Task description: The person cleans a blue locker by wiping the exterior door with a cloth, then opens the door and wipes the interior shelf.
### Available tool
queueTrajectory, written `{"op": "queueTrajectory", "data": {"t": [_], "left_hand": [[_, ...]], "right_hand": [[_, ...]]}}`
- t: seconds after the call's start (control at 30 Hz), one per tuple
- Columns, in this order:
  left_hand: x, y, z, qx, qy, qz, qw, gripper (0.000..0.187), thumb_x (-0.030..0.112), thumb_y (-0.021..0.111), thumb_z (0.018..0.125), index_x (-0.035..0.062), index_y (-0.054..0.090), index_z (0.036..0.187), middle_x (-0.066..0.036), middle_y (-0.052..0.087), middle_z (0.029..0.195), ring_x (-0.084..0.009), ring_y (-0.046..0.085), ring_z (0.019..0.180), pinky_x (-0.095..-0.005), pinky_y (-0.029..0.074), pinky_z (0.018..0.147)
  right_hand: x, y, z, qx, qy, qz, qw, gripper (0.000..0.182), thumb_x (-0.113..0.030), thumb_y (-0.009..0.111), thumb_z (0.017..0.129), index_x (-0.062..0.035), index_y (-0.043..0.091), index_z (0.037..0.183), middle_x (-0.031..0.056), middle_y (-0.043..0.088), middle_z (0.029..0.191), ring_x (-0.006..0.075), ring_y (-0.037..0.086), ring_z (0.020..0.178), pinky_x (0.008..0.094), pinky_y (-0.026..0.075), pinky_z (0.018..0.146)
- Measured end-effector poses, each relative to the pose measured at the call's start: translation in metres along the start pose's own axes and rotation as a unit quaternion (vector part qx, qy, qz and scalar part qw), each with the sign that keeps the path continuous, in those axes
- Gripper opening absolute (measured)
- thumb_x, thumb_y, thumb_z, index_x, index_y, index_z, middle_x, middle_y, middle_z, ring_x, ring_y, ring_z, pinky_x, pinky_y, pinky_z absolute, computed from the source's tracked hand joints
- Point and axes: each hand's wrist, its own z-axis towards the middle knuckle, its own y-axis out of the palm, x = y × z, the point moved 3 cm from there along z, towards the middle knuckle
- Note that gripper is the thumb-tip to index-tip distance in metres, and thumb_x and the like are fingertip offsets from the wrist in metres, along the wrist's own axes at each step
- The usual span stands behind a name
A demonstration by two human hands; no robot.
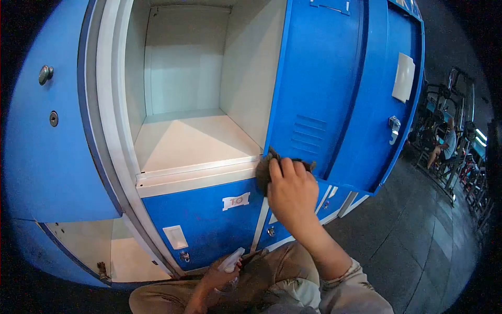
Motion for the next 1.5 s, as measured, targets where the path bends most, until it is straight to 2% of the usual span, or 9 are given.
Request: {"op": "queueTrajectory", "data": {"t": [0.3,0.43,0.63,0.77,0.93,1.1,1.17,1.3,1.5], "left_hand": [[-0.022,-0.003,0.005,-0.010,0.082,-0.037,0.996,0.052,0.008,0.065,0.081,0.0056,0.048,0.130,-0.004,0.059,0.103,-0.0134,0.056,0.092,-0.0287,0.047,0.083],[-0.073,-0.014,0.017,-0.028,-0.188,-0.143,0.971,0.053,0.008,0.065,0.081,0.0051,0.047,0.131,-0.005,0.058,0.105,-0.0139,0.055,0.094,-0.0296,0.048,0.083],[-0.021,-0.002,0.001,-0.010,0.023,-0.026,0.999,0.053,0.005,0.063,0.081,0.0060,0.047,0.132,-0.005,0.058,0.104,-0.0138,0.055,0.094,-0.0287,0.047,0.085],[0.017,0.003,-0.004,-0.016,-0.041,-0.043,0.998,0.054,0.005,0.063,0.081,0.0065,0.047,0.132,-0.005,0.058,0.102,-0.0144,0.056,0.094,-0.0296,0.046,0.084],[-0.014,-0.005,0.005,-0.040,0.054,0.062,0.996,0.066,0.009,0.067,0.080,0.0072,0.036,0.139,-0.007,0.051,0.117,-0.0160,0.054,0.097,-0.0322,0.045,0.084],[0.021,-0.001,-0.001,-0.018,-0.017,0.032,0.999,0.055,0.004,0.064,0.079,0.0038,0.047,0.131,-0.005,0.059,0.101,-0.0130,0.057,0.091,-0.0295,0.047,0.083],[0.020,0.000,0.001,-0.008,0.046,0.055,0.997,0.056,0.003,0.064,0.079,0.0039,0.045,0.132,-0.006,0.059,0.102,-0.0130,0.056,0.091,-0.0288,0.047,0.082],[-0.013,-0.004,0.006,-0.008,0.123,0.058,0.991,0.061,0.001,0.063,0.079,0.0052,0.042,0.136,-0.006,0.059,0.102,-0.0134,0.056,0.090,-0.0275,0.046,0.080],[0.001,-0.003,0.005,-0.030,0.054,0.039,0.997,0.066,0.000,0.061,0.080,0.0077,0.036,0.140,-0.006,0.056,0.107,-0.0137,0.053,0.092,-0.0279,0.046,0.081]], "right_hand": [[0.011,-0.010,0.009,-0.045,-0.019,0.049,0.998,0.026,-0.014,0.066,0.067,-0.0084,0.061,0.092,0.0069,0.053,0.085,0.0237,0.055,0.081,0.0359,0.049,0.061],[0.020,-0.011,0.006,-0.041,-0.031,0.017,0.999,0.028,-0.015,0.066,0.066,-0.0093,0.062,0.093,0.0072,0.052,0.086,0.0240,0.055,0.082,0.0358,0.049,0.060],[0.051,-0.025,-0.006,-0.033,-0.023,0.099,0.994,0.020,-0.011,0.060,0.068,-0.0069,0.061,0.087,0.0097,0.051,0.082,0.0274,0.054,0.080,0.0385,0.049,0.060],[0.073,-0.051,0.008,0.040,0.017,0.317,0.947,0.030,-0.002,0.052,0.068,-0.0009,0.061,0.097,0.0137,0.054,0.084,0.0301,0.054,0.080,0.0380,0.047,0.070],[0.107,-0.128,0.072,0.409,-0.030,0.018,0.912,0.046,-0.001,0.054,0.074,-0.0045,0.057,0.119,0.0190,0.054,0.109,0.0348,0.053,0.099,0.0414,0.042,0.089],[0.134,-0.116,0.155,0.368,0.027,-0.166,0.915,0.048,-0.027,0.054,0.086,-0.0121,0.047,0.131,0.0194,0.043,0.133,0.0370,0.044,0.119,0.0469,0.040,0.093],[0.144,-0.106,0.174,0.381,0.041,-0.196,0.903,0.049,-0.033,0.051,0.088,-0.0126,0.046,0.132,0.0188,0.040,0.137,0.0354,0.040,0.125,0.0481,0.039,0.093],[0.142,-0.111,0.195,0.391,0.064,-0.247,0.884,0.048,-0.029,0.045,0.091,-0.0120,0.041,0.136,0.0158,0.035,0.143,0.0339,0.034,0.131,0.0479,0.037,0.095],[0.146,-0.121,0.206,0.360,0.058,-0.170,0.916,0.053,-0.022,0.043,0.087,0.0021,0.036,0.134,0.0193,0.029,0.143,0.0345,0.026,0.133,0.0487,0.026,0.105]]}}
